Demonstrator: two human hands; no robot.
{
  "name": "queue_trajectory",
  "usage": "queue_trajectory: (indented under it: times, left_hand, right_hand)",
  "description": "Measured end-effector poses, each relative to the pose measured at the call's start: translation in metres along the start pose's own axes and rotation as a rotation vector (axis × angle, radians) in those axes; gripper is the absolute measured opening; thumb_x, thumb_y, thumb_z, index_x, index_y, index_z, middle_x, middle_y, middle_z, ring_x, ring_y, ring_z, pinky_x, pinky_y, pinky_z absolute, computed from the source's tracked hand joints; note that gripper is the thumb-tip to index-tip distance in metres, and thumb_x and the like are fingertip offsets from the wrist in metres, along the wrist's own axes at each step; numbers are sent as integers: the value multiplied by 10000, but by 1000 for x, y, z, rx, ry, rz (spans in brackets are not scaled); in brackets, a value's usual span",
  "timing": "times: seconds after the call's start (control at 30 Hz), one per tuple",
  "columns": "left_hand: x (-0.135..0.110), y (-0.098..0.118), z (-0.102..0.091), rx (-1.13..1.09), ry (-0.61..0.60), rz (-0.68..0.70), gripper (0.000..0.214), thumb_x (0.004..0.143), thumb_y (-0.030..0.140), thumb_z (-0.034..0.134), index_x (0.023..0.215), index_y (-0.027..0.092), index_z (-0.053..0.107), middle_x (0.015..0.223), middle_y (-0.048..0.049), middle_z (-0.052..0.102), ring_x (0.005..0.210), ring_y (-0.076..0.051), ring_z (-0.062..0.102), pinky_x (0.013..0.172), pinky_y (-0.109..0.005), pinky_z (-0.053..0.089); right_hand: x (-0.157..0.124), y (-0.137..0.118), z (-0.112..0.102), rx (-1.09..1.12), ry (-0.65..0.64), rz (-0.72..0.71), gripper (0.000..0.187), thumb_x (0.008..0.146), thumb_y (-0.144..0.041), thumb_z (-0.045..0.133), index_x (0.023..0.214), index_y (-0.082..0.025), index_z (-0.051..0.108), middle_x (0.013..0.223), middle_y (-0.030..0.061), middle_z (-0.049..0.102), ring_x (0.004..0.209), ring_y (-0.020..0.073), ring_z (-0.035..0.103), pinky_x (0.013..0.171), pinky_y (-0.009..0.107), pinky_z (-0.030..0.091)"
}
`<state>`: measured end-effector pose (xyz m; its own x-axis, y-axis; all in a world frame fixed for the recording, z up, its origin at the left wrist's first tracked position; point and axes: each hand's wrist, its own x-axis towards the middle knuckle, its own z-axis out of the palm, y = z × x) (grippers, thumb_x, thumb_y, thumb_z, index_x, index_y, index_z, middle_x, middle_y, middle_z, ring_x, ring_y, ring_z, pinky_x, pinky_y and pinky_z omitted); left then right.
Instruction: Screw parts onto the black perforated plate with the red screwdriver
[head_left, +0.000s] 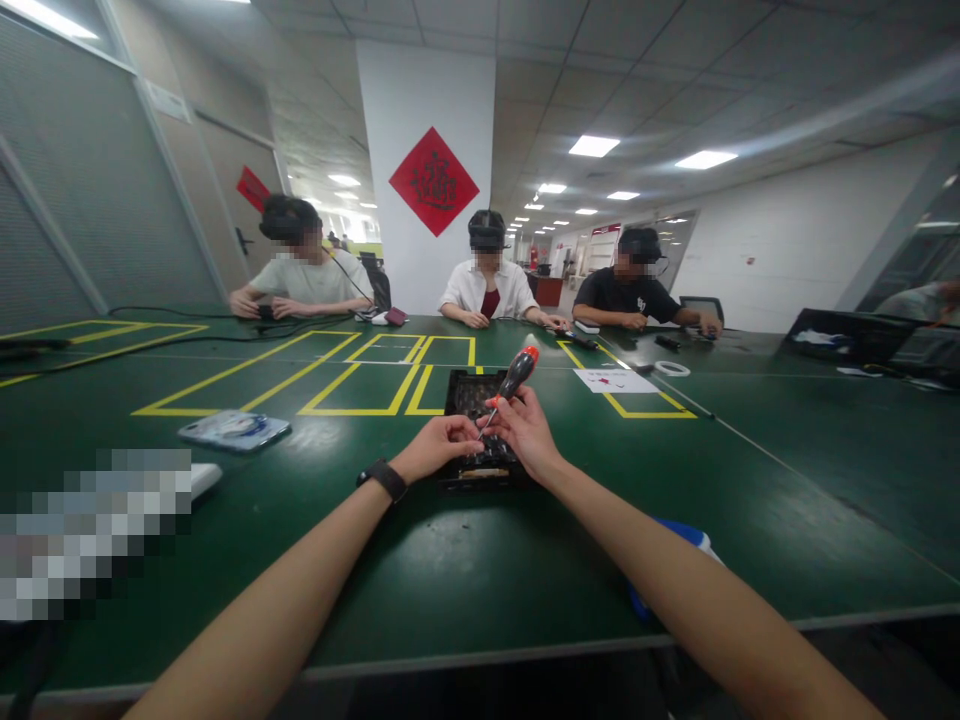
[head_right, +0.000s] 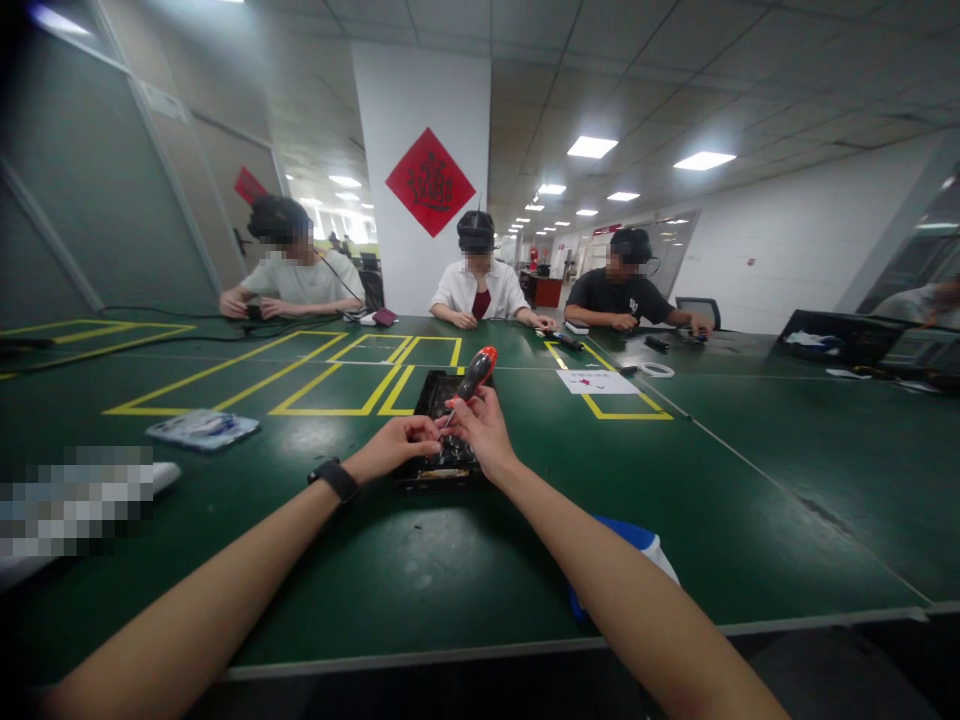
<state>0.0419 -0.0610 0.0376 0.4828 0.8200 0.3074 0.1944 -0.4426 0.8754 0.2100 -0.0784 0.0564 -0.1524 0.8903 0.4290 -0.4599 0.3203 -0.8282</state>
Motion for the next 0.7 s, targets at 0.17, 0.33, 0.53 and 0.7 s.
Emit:
queue_trajectory:
  times: [0.17,0.33,0.53,0.7]
  left_hand:
    - [1,1,-4,-43,-60,-31,304,686,394,649,712,100,575,602,16,557,540,-70,477,550,-196,368]
    - [-1,4,-9,-137,-131,-27,305,739,394,599,773,91,614,643,-15,595,589,-89,517,610,-225,406]
    - [-1,10,-5,-195,-126,-29,262,695,344,657,762,104,573,649,6,588,591,-80,525,619,-222,413]
    - [0,6,-4,-185,-88,-34,274,628,292,717,726,111,536,653,36,559,580,-58,505,605,-200,398]
  right_hand:
    - [1,0,-2,40,-40,37,290,776,-367,562,983,-240,403,883,-1,628,665,121,640,588,276,545]
    - [1,2,-4,58,-52,107,303,815,-399,497,1027,-183,491,810,45,645,697,146,645,612,279,539]
    - [-1,-2,0,4,-31,69,301,778,-403,554,984,-189,507,776,31,646,675,133,639,613,270,534]
    - [-2,-1,0,-24,-60,65,299,780,-408,549,980,-191,500,739,16,636,650,121,629,598,257,527]
